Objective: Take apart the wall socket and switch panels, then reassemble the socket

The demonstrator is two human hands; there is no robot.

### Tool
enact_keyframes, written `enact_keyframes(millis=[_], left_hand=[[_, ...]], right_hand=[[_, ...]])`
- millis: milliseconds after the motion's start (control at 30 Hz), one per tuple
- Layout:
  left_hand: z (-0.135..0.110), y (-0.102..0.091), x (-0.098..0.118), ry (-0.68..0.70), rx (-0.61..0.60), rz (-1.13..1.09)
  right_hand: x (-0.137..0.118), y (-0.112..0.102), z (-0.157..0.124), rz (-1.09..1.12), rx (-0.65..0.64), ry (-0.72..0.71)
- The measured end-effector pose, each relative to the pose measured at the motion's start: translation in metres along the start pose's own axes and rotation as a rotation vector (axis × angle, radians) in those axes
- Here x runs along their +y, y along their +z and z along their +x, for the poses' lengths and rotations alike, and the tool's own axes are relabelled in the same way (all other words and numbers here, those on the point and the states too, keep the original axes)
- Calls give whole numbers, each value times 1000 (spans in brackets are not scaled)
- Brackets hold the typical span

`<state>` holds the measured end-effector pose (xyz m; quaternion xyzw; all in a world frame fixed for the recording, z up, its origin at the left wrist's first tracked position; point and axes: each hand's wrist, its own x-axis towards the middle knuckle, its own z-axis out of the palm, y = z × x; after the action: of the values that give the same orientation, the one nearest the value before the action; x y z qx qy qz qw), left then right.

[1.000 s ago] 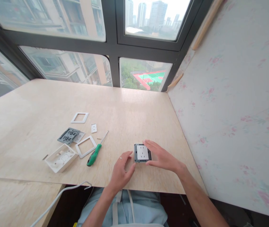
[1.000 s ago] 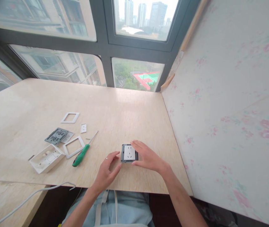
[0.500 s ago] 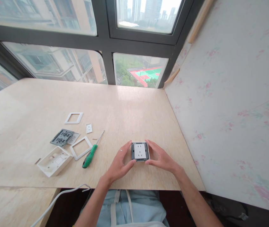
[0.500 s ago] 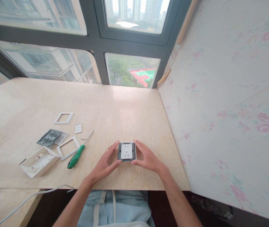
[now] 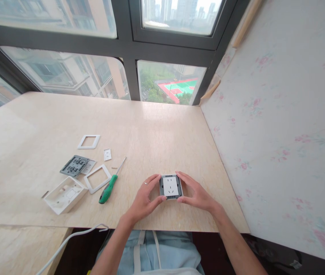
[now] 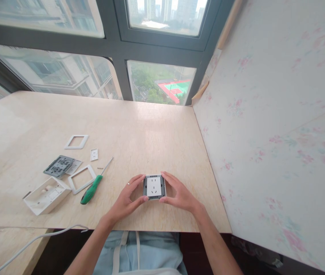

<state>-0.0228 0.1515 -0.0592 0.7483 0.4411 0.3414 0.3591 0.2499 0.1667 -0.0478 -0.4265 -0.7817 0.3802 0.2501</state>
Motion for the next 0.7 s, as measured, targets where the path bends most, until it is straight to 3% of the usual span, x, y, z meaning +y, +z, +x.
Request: enact_keyframes(millis=[700], left_hand=[[-7,-6,10,116,-125,154]], right_hand=[[-14,7,-24,23,14,37]])
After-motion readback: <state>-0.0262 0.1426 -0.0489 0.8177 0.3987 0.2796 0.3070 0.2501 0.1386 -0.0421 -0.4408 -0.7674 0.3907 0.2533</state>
